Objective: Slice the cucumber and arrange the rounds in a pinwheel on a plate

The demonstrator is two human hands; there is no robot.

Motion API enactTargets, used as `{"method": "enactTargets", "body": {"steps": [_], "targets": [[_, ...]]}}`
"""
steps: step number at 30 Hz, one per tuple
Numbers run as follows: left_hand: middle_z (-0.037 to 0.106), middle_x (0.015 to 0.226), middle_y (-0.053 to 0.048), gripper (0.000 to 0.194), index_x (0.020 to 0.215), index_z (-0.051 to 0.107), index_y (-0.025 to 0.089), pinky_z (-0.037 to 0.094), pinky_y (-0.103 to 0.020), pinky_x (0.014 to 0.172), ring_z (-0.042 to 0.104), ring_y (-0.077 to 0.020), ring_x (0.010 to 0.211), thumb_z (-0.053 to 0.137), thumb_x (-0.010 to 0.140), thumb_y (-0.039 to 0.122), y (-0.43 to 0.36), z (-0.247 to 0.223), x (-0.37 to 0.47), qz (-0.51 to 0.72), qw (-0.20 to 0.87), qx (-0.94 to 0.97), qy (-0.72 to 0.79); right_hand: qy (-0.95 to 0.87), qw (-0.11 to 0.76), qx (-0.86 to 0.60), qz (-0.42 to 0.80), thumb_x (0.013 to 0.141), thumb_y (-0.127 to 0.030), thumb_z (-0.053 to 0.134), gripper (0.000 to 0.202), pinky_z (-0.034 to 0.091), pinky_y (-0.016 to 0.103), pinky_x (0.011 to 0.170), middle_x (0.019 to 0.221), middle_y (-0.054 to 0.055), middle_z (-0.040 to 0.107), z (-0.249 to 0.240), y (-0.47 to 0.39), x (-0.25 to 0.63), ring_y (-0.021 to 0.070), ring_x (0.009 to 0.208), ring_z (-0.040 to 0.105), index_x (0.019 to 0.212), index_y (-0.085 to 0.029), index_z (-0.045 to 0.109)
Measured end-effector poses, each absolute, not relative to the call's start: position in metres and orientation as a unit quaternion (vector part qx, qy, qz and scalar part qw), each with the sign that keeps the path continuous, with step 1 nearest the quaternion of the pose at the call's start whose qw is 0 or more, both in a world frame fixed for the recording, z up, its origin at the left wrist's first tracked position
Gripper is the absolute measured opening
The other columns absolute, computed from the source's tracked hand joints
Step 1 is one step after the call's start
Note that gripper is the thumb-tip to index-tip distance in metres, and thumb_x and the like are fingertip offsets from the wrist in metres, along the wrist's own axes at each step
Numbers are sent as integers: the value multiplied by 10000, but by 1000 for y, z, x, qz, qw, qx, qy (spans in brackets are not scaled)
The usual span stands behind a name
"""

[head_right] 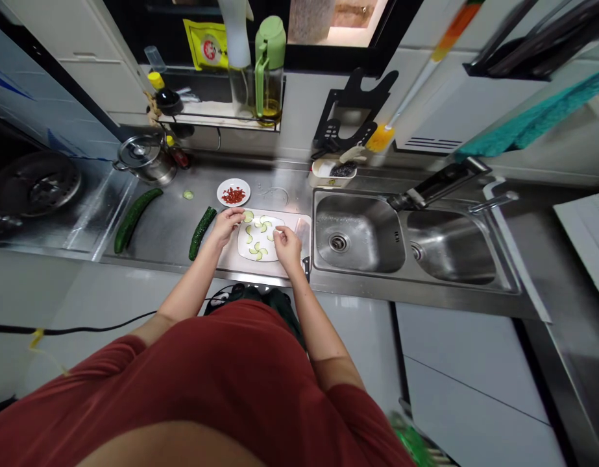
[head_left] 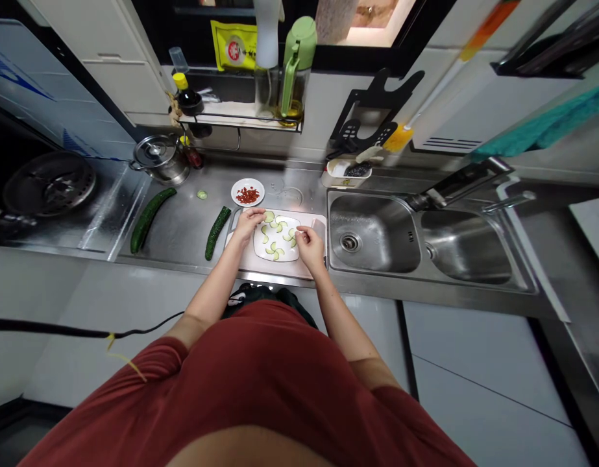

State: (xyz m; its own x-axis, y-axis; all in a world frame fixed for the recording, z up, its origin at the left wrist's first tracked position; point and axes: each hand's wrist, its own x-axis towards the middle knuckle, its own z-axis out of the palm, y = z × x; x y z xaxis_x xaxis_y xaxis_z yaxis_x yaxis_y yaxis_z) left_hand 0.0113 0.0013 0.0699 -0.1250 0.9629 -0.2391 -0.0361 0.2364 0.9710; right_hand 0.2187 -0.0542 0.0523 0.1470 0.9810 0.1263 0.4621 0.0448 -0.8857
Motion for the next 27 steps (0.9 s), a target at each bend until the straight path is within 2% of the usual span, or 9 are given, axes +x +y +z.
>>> {"method": "enactTargets", "body": {"steps": [2,5,10,15,19,22,24,27], "targets": [[650,735,-4,329,868,674,147,342,-185,521,538,-82,611,759,577,276,-3,81,18,487,566,387,540,-577,463,-603,299,819,-403,539,317,455,291,683,767,34,632,67,-45,215,164,664,540,974,-169,688],[646,715,-4,323,840,678,143,387,-200,566,547,-87,624,790,563,265,-8,95,27,499,586,399,498,-582,496,-567,307,818,-404,565,315,462,292,694,823,49,656,90,-33,209,168,709,556,989,-167,683],[663,767,-11,336,831,677,139,455,-232,687,589,-103,698,822,552,256,-14,111,35,495,598,439,453,-604,473,-523,372,810,-429,597,301,469,286,719,923,48,689,114,-23,200,167,788,580,976,-193,682],[653,781,-3,343,862,656,141,459,-222,702,599,-95,718,819,588,266,-17,116,37,487,603,462,432,-607,467,-500,404,809,-431,596,252,449,264,666,767,13,652,120,-23,195,141,692,552,796,-186,655],[634,759,7,386,938,642,160,401,-162,566,570,-67,649,812,626,309,-19,115,37,481,626,426,442,-579,489,-495,425,795,-439,615,257,442,265,641,704,5,625,122,-22,195,137,654,539,742,-188,624],[639,768,-13,404,995,622,172,303,-134,447,530,-51,565,741,723,447,-21,108,36,445,689,352,451,-560,504,-488,440,786,-449,634,264,449,273,661,714,10,632,124,-20,197,139,670,546,748,-188,623],[650,768,-32,430,1021,598,178,287,-130,426,529,-57,538,673,775,524,-24,102,37,397,749,290,445,-548,509,-487,451,784,-459,641,273,450,273,661,715,9,629,124,-19,198,137,668,541,760,-188,626],[643,739,-37,430,1046,580,183,289,-136,416,537,-74,516,589,833,556,-28,96,41,330,830,198,403,-537,512,-488,460,785,-469,639,281,448,271,651,717,8,622,125,-19,199,134,664,534,773,-189,626]]}}
